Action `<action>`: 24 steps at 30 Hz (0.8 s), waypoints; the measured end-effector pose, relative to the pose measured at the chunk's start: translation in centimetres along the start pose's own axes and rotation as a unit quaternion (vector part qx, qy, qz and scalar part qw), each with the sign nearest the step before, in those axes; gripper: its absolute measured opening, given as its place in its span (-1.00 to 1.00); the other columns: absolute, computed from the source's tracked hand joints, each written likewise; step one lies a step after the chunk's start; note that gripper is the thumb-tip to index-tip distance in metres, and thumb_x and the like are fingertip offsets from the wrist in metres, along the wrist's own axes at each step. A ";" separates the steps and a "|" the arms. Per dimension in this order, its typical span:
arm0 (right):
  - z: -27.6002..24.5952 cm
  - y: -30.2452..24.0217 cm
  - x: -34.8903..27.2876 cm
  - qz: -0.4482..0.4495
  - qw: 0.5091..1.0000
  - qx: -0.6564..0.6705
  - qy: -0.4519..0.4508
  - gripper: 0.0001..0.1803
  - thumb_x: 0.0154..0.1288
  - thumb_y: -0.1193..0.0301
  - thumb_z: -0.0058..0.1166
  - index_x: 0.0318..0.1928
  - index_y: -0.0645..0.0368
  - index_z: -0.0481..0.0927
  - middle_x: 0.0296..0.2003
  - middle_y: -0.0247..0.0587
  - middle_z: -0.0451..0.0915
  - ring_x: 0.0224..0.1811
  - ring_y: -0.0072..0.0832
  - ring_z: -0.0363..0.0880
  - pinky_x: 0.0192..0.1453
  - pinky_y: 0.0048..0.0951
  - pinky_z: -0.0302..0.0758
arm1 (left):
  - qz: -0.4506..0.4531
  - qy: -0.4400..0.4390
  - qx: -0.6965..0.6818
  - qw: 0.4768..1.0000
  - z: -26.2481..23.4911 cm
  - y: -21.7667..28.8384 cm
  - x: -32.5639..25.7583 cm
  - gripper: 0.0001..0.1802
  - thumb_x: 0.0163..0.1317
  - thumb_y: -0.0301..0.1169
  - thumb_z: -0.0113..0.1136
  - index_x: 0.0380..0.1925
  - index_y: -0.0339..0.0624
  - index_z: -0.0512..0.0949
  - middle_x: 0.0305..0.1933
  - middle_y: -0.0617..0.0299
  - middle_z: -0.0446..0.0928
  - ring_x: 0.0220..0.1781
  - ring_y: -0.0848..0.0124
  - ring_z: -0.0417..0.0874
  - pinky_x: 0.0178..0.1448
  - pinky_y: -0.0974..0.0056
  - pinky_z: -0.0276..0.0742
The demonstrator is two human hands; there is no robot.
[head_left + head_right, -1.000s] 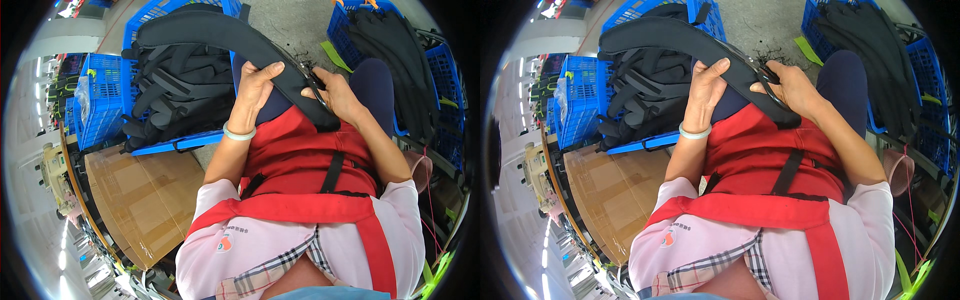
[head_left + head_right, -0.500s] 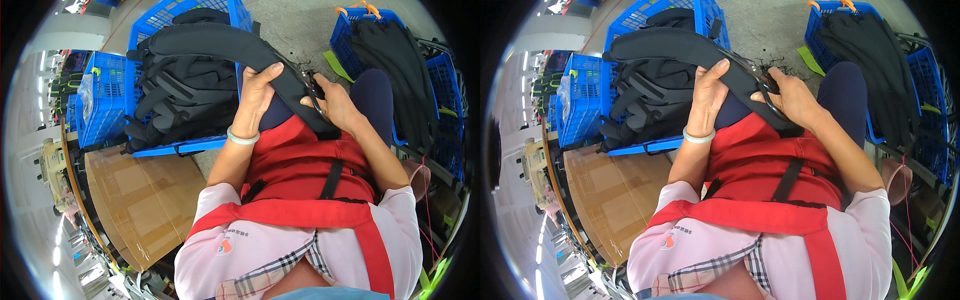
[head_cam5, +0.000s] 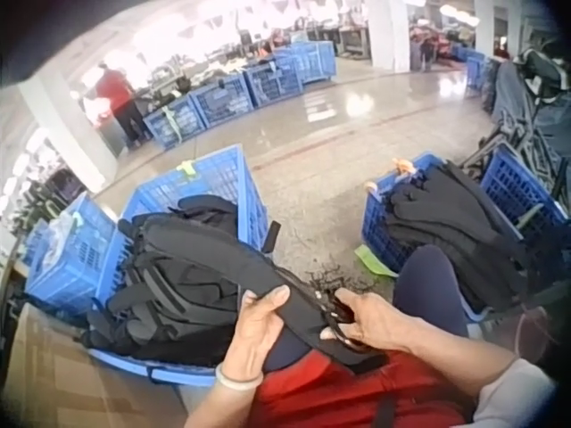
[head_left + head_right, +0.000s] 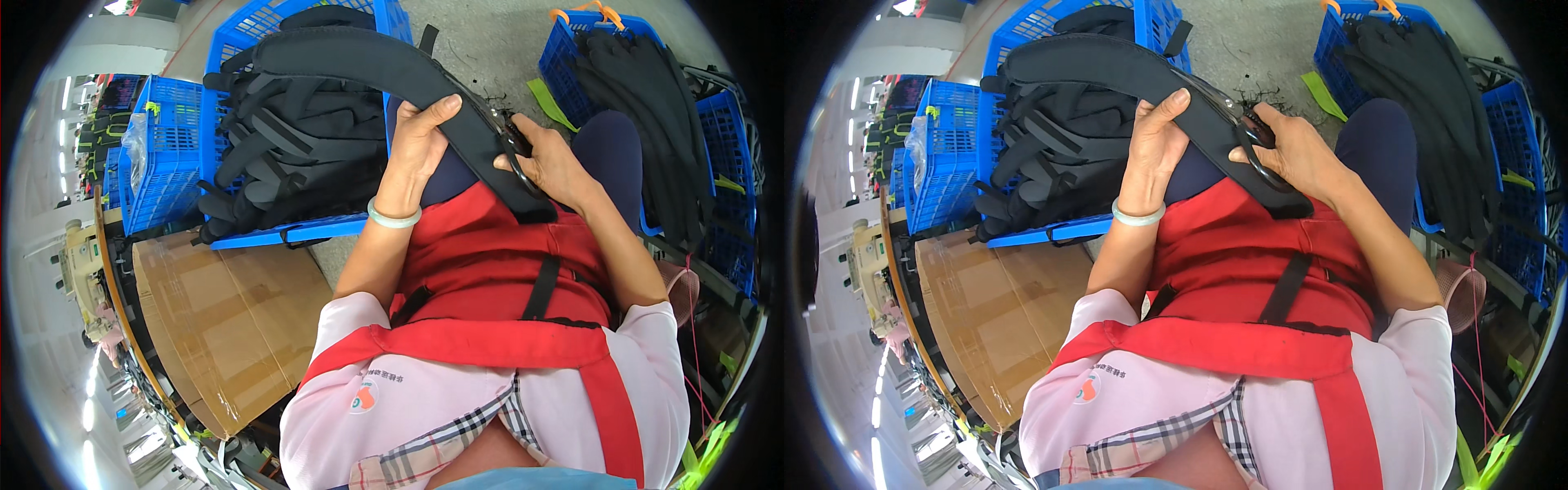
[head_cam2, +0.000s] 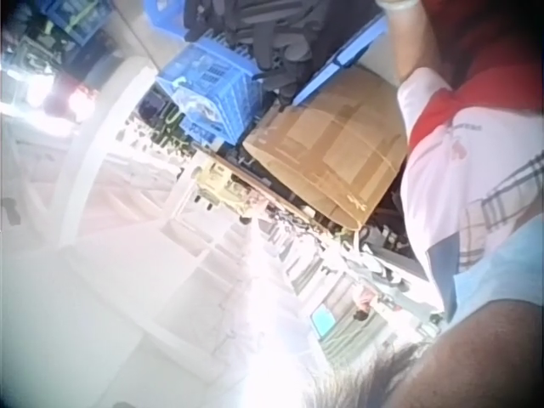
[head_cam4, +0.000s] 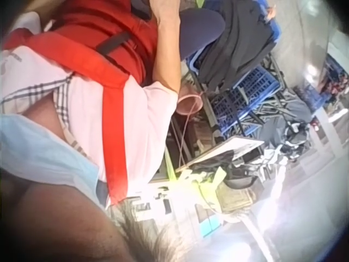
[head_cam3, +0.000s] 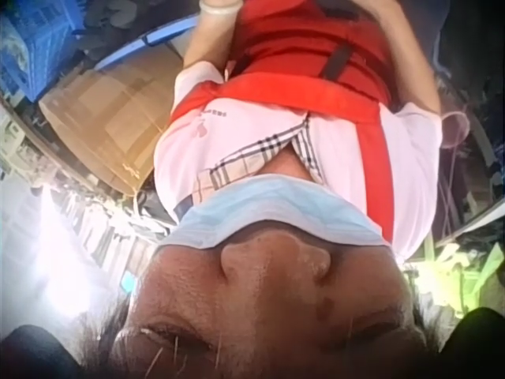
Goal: Trimming excess material from padded black fabric components using scissors.
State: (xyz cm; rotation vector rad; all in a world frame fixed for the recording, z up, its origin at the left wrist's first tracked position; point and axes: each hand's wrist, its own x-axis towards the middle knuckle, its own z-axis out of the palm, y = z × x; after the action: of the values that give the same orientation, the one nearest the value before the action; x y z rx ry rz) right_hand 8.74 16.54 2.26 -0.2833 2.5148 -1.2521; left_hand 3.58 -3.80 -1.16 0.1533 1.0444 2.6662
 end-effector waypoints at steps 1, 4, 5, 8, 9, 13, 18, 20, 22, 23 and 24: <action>0.1 0.3 0.0 0.017 0.999 0.033 -0.005 -0.29 0.08 -0.08 0.29 -0.11 0.31 0.36 -0.53 0.10 0.50 -0.41 0.00 0.55 -0.28 -0.14 0.42 | 0.000 0.002 0.001 1.000 0.1 0.0 0.0 -0.83 0.14 -0.62 0.30 -0.27 -0.18 0.63 -0.26 0.26 0.65 -0.23 0.45 0.64 -0.02 0.32 0.55; 0.0 0.3 0.1 -0.009 1.000 0.011 0.010 -0.27 0.05 -0.09 0.31 -0.13 0.32 0.36 -0.53 0.10 0.49 -0.41 -0.02 0.55 -0.28 -0.16 0.42 | 0.000 0.006 -0.001 1.000 0.1 0.0 -0.1 -0.84 0.14 -0.62 0.30 -0.27 -0.18 0.63 -0.25 0.25 0.65 -0.22 0.45 0.64 -0.02 0.32 0.55; 0.1 0.2 0.1 -0.009 1.000 0.010 0.011 -0.27 0.05 -0.09 0.31 -0.13 0.32 0.36 -0.53 0.10 0.49 -0.41 -0.02 0.55 -0.28 -0.16 0.42 | -0.002 0.005 -0.006 1.000 0.1 0.0 -0.1 -0.84 0.14 -0.62 0.30 -0.27 -0.18 0.63 -0.25 0.25 0.65 -0.22 0.45 0.64 -0.02 0.32 0.55; 0.3 0.1 -0.2 -0.054 0.998 -0.012 0.026 -0.29 0.06 -0.09 0.31 -0.18 0.34 0.37 -0.53 0.10 0.50 -0.41 -0.02 0.55 -0.29 -0.18 0.42 | -0.015 0.000 0.001 1.000 0.3 -0.1 -0.4 -0.84 0.14 -0.63 0.30 -0.27 -0.18 0.63 -0.24 0.25 0.65 -0.20 0.45 0.64 -0.01 0.32 0.55; 0.3 0.0 -0.3 -0.058 0.998 -0.016 0.031 -0.29 0.06 -0.09 0.32 -0.18 0.34 0.37 -0.53 0.10 0.49 -0.42 -0.02 0.54 -0.29 -0.18 0.42 | -0.014 0.001 0.000 1.000 0.2 -0.1 -0.5 -0.84 0.14 -0.63 0.30 -0.27 -0.18 0.63 -0.24 0.25 0.65 -0.20 0.45 0.64 -0.01 0.32 0.55; -0.2 -0.4 -0.1 -0.009 1.000 -0.012 -0.010 -0.27 0.04 -0.08 0.33 -0.17 0.35 0.38 -0.55 0.07 0.49 -0.44 -0.03 0.51 -0.30 -0.18 0.41 | -0.012 -0.001 0.008 1.000 0.1 -0.1 -0.5 -0.83 0.13 -0.63 0.30 -0.26 -0.19 0.63 -0.24 0.24 0.65 -0.20 0.45 0.64 -0.01 0.32 0.55; -0.1 0.4 -0.1 -0.011 0.999 0.034 -0.007 -0.27 0.03 -0.10 0.33 -0.16 0.34 0.38 -0.56 0.03 0.47 -0.46 -0.07 0.50 -0.32 -0.20 0.39 | -0.009 0.006 0.000 1.000 0.3 -0.3 -0.4 -0.83 0.14 -0.63 0.29 -0.26 -0.19 0.63 -0.25 0.25 0.64 -0.21 0.45 0.64 -0.01 0.32 0.55; 0.1 0.6 -0.3 -0.038 0.999 0.024 -0.001 -0.28 0.04 -0.10 0.32 -0.17 0.33 0.38 -0.57 0.01 0.47 -0.47 -0.10 0.49 -0.33 -0.21 0.39 | -0.013 0.011 -0.002 1.000 0.4 -0.3 -0.5 -0.83 0.14 -0.64 0.29 -0.26 -0.19 0.63 -0.26 0.25 0.64 -0.22 0.45 0.63 -0.01 0.32 0.54; 0.7 0.9 -0.6 -0.105 0.993 0.004 0.058 -0.31 0.07 -0.07 0.31 -0.17 0.32 0.39 -0.56 0.03 0.46 -0.49 -0.18 0.46 -0.34 -0.24 0.38 | -0.016 0.009 -0.008 1.000 0.1 -0.2 -0.5 -0.83 0.14 -0.63 0.30 -0.26 -0.19 0.63 -0.26 0.25 0.64 -0.22 0.45 0.63 -0.01 0.32 0.54; 0.4 0.6 -0.6 -0.105 0.993 0.004 0.057 -0.31 0.07 -0.07 0.31 -0.17 0.32 0.39 -0.56 0.03 0.46 -0.49 -0.18 0.46 -0.34 -0.24 0.38 | -0.017 0.008 -0.011 1.000 -0.1 -0.2 -0.6 -0.83 0.13 -0.63 0.30 -0.27 -0.19 0.63 -0.26 0.25 0.64 -0.22 0.44 0.63 -0.01 0.32 0.54; -0.2 0.1 -0.5 -0.064 0.998 0.005 0.019 -0.33 0.08 -0.06 0.31 -0.19 0.31 0.39 -0.57 0.02 0.45 -0.50 -0.23 0.44 -0.35 -0.25 0.37 | -0.017 0.010 -0.011 1.000 -0.2 -0.2 -0.6 -0.83 0.13 -0.63 0.30 -0.27 -0.19 0.63 -0.26 0.25 0.64 -0.22 0.44 0.63 -0.01 0.32 0.54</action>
State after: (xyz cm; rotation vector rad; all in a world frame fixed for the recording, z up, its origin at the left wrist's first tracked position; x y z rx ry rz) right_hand 9.10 16.87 2.37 -0.4278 2.5565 -1.3284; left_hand 4.13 -3.94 -1.39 0.1049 1.0130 2.6530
